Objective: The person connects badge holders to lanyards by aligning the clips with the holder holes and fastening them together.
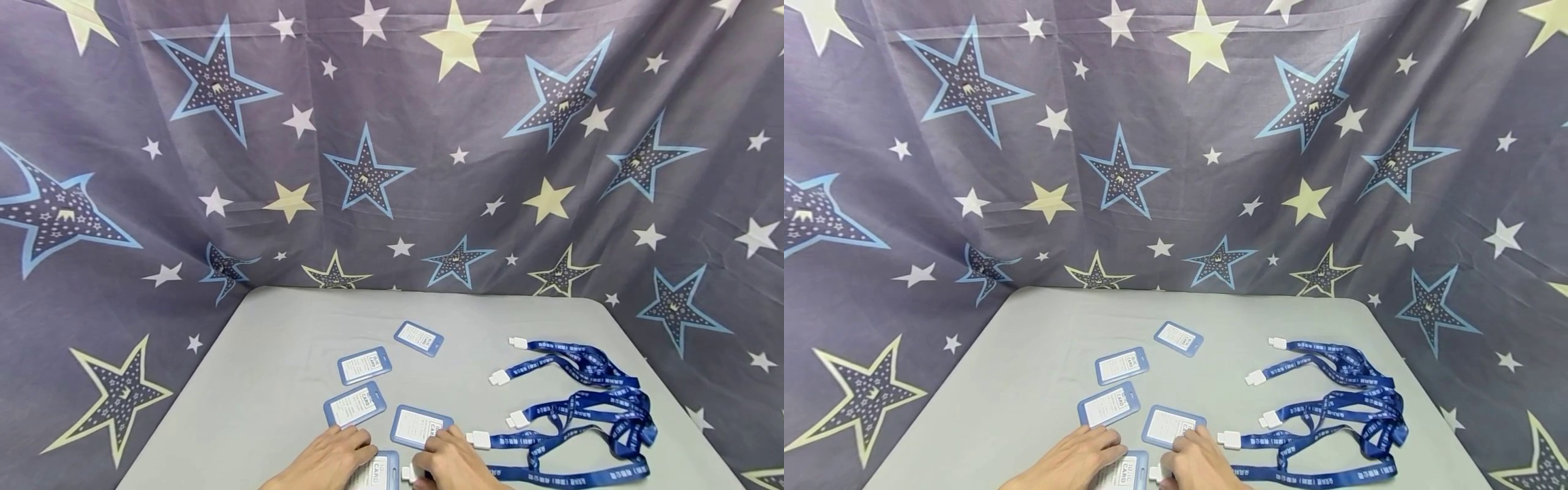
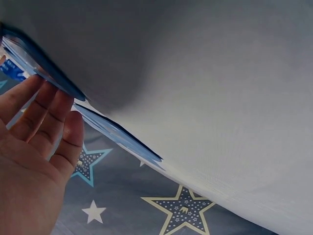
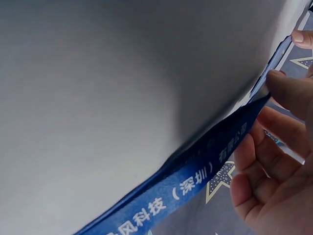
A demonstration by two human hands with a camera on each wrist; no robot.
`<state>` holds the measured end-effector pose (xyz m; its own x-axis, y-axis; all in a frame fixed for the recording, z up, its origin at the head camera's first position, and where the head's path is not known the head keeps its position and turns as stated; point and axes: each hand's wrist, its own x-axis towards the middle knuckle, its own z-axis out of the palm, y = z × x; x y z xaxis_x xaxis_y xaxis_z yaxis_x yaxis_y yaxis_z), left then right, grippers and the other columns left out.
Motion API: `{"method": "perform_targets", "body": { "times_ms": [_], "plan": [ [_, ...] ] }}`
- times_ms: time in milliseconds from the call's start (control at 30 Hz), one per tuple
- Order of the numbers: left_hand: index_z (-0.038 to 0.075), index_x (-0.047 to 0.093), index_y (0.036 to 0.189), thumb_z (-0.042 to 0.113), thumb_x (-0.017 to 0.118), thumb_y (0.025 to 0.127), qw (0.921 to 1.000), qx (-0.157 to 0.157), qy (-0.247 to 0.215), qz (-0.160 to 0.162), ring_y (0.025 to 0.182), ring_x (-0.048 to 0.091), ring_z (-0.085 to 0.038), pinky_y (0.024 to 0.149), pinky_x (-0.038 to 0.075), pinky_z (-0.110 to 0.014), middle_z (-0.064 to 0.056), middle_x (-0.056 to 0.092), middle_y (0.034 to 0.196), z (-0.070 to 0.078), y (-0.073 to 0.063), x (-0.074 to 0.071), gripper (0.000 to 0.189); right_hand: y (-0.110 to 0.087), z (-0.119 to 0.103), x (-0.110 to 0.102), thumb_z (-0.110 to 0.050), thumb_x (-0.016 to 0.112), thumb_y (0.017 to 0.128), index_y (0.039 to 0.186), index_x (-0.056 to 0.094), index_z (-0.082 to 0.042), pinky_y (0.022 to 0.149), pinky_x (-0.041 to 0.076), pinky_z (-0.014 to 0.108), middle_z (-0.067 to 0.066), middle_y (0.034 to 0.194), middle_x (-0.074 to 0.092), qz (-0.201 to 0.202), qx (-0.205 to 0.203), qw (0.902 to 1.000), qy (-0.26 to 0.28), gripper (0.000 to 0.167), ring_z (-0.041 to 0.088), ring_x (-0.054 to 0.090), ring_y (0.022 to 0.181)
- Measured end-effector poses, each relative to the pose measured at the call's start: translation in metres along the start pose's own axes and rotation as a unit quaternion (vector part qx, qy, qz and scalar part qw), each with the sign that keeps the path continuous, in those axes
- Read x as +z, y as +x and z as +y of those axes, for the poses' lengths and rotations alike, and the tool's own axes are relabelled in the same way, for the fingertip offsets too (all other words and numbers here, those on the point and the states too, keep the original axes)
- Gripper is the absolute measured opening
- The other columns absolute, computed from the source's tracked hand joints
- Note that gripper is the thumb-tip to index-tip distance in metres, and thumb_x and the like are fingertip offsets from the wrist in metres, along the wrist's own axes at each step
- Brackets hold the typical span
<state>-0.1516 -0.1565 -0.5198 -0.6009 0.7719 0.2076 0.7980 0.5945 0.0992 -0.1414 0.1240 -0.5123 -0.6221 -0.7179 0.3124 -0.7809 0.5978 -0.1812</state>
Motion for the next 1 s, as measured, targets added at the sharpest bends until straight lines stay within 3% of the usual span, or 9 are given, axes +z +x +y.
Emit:
{"method": "perform_targets", "body": {
  "times_ms": [1000],
  "plan": [
    [0.017,0.072,0.117,0.086,0.051,0.084,0.9999,0.006,0.008,0.009,0.09,0.049,-0.003,0.074,0.043,-0.022,0.013,0.06,0.104,0.0001,-0.0007,0.0005,0.08,0.0048,-0.002,0.0057,-0.028,0.082,0.082,0.075,0.07,-0.025,0.066,0.027,0.019,-0.022,0.07,0.044,0.0,0.006,0.9998,-0.018,0.014,-0.001,0.04,0.07]
  ]
}}
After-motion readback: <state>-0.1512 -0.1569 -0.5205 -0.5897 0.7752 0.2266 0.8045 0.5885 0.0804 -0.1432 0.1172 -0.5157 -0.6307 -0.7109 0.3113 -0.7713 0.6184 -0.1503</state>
